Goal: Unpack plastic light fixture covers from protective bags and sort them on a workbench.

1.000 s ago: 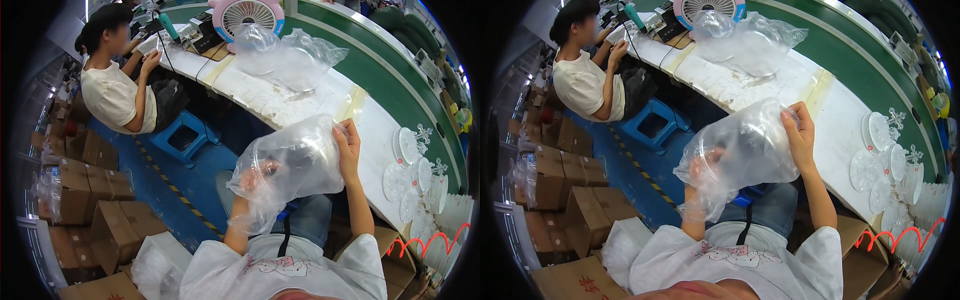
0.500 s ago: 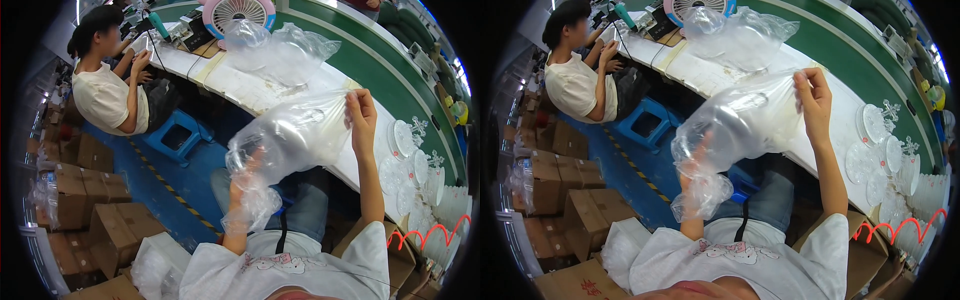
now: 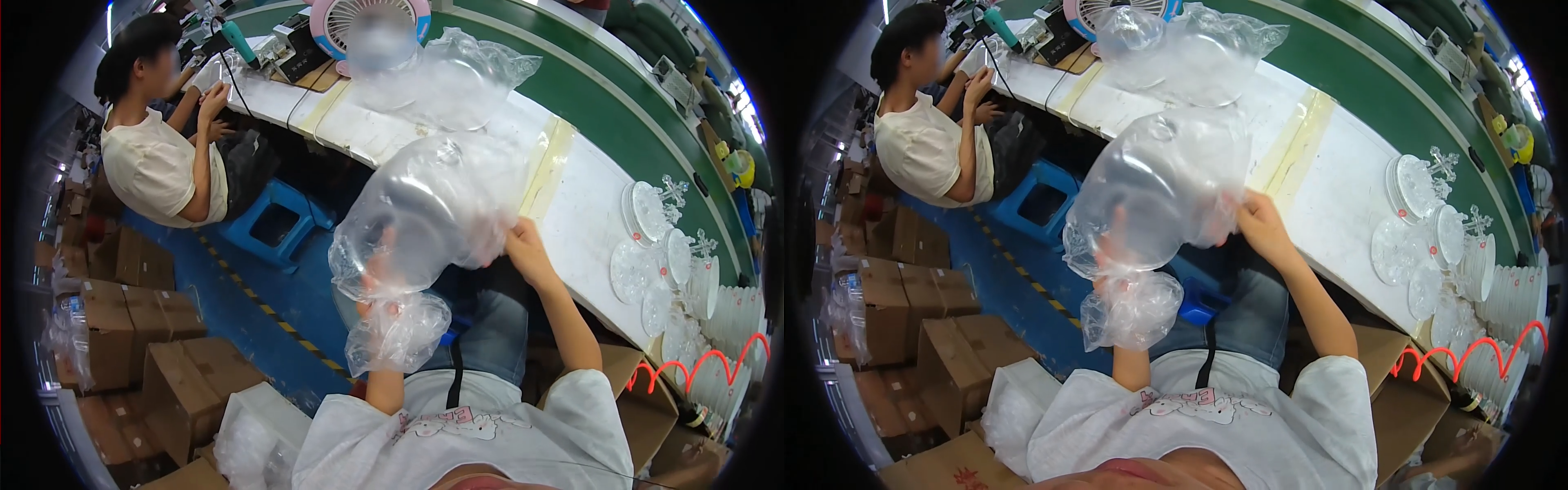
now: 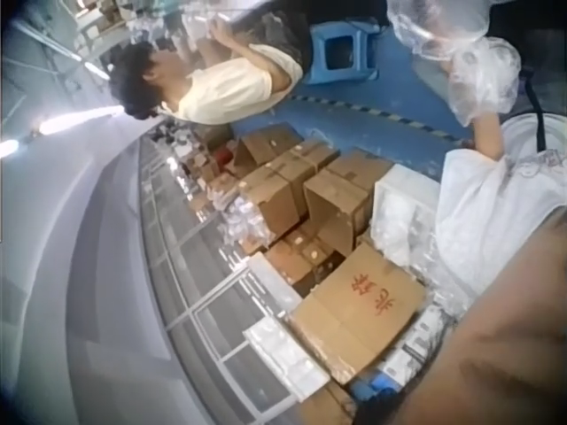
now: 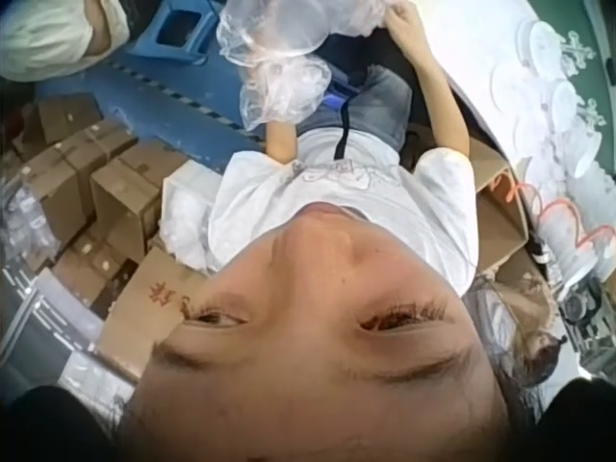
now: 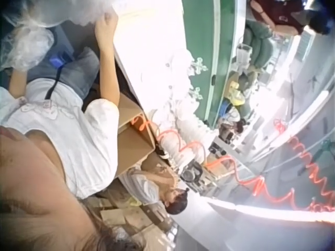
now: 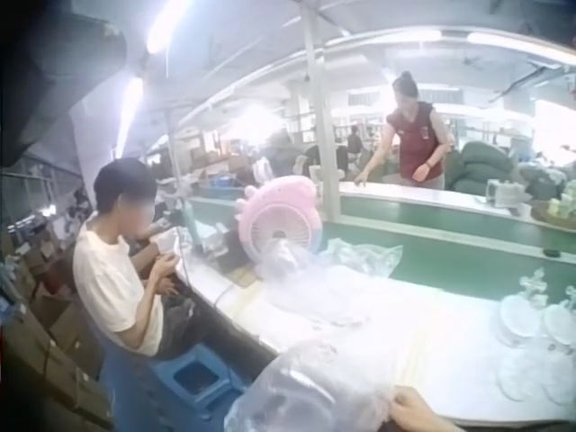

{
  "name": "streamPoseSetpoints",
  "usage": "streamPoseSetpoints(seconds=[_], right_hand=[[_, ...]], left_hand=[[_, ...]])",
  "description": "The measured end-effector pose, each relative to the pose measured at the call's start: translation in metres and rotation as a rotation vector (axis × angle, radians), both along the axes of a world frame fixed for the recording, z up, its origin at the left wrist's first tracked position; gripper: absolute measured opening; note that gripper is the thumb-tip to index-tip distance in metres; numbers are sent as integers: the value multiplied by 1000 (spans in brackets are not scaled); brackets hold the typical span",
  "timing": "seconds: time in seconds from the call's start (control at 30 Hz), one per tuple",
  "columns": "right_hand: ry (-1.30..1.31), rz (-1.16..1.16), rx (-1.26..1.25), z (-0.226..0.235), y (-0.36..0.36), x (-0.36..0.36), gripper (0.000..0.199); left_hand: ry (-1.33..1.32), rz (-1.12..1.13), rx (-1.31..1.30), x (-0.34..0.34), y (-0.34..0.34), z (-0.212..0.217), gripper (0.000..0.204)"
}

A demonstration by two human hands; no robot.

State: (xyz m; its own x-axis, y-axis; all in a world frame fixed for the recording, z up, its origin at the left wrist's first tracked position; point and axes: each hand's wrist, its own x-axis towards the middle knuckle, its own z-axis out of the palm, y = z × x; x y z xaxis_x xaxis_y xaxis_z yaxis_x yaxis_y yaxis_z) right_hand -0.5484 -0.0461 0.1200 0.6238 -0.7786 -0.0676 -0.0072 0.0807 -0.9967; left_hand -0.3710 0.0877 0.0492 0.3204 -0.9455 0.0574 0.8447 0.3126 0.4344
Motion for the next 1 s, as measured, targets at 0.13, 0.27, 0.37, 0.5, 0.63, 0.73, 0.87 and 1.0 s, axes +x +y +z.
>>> streamPoseSetpoints(seconds=[0.13, 0.27, 0.37, 0.5, 0.63, 0.73, 0.87, 1.0], right_hand=[[-132, -244, -127, 12, -12, -8, 23], [-318, -758, -226, 22, -30, -21, 22], [-546, -932, -160, 31, -65, -57, 22], [-356, -1014, -373, 34, -116, -93, 22], [-90, -1061, 22, -45, -187, -171, 36], [6, -1018, 204, -45, -172, -157, 46], [79, -944, 144, -40, -158, -157, 58], [172, -904, -11, -44, -157, -172, 73]], left_hand=[[68, 35, -12, 1, 5, 0, 36], [179, 345, 242, -3, 2, 24, 31], [129, 132, -99, 22, 14, 1, 33], [175, 239, 101, 26, 28, 11, 30], [258, 208, 0, 20, 14, 20, 32], [220, 140, -47, 29, 18, 7, 39], [419, -13, -147, 28, 15, 7, 40], [509, -217, -269, 22, 7, 13, 40]])
